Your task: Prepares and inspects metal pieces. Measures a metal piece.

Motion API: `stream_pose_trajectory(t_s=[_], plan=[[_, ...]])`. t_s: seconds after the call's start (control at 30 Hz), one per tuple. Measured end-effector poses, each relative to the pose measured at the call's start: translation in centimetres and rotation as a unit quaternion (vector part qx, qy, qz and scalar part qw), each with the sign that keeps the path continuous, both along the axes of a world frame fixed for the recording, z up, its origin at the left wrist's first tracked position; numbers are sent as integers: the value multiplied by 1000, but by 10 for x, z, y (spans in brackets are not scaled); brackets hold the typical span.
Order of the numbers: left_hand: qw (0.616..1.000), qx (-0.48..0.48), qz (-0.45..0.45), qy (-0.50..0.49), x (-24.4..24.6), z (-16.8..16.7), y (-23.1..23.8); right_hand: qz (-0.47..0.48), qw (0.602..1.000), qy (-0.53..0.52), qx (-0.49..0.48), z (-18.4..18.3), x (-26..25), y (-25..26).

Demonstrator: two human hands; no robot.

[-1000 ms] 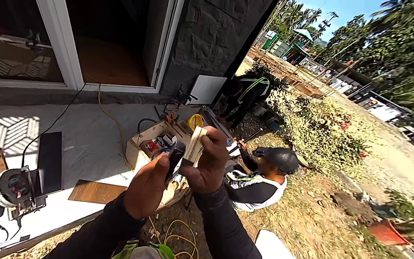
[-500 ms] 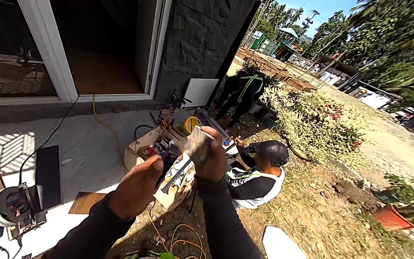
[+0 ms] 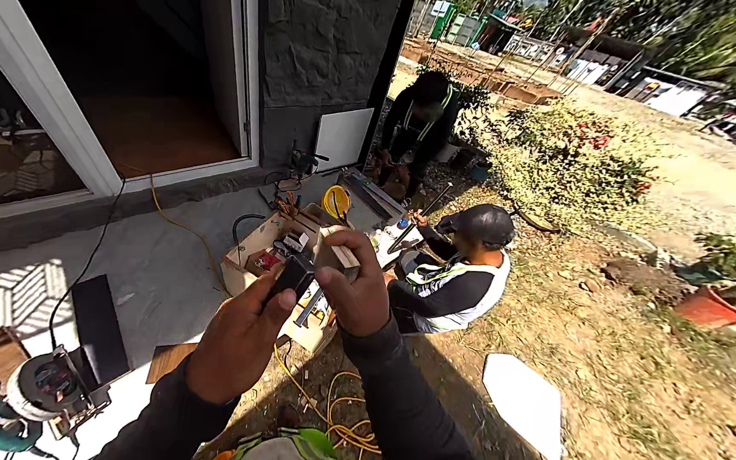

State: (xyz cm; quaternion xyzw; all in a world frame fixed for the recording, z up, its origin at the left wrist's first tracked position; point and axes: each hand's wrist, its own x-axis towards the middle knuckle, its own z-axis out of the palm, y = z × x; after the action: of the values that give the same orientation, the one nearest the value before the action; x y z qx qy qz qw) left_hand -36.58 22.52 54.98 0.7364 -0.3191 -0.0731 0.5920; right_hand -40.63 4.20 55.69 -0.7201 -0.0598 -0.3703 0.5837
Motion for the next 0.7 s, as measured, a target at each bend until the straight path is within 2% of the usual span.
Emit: stream_pose_trajectory(t_s=[0.1,0.3,0.4,0.53,0.6,0.7], plan=[[1000,9,3,0,-3,0,0,0,999,5,43,-3,-5,-8],[999,4,-39,7,-9,-1,-3,81,997,-7,14,7,-10,-4],[989,-34,-127,74,-10,-3,2,139,990,-24,-6,3,-12,-10],[931,-147,-264,205,-11,-7,5,195,981,-25,-9,-5,-12,-14],[918,-169,-282,223,-11,-5,6,213,977,-7,5,-9,-12,-16],[925,-162,-256,231,-12,-5,7,200,980,16,2,-12,-16,-17]])
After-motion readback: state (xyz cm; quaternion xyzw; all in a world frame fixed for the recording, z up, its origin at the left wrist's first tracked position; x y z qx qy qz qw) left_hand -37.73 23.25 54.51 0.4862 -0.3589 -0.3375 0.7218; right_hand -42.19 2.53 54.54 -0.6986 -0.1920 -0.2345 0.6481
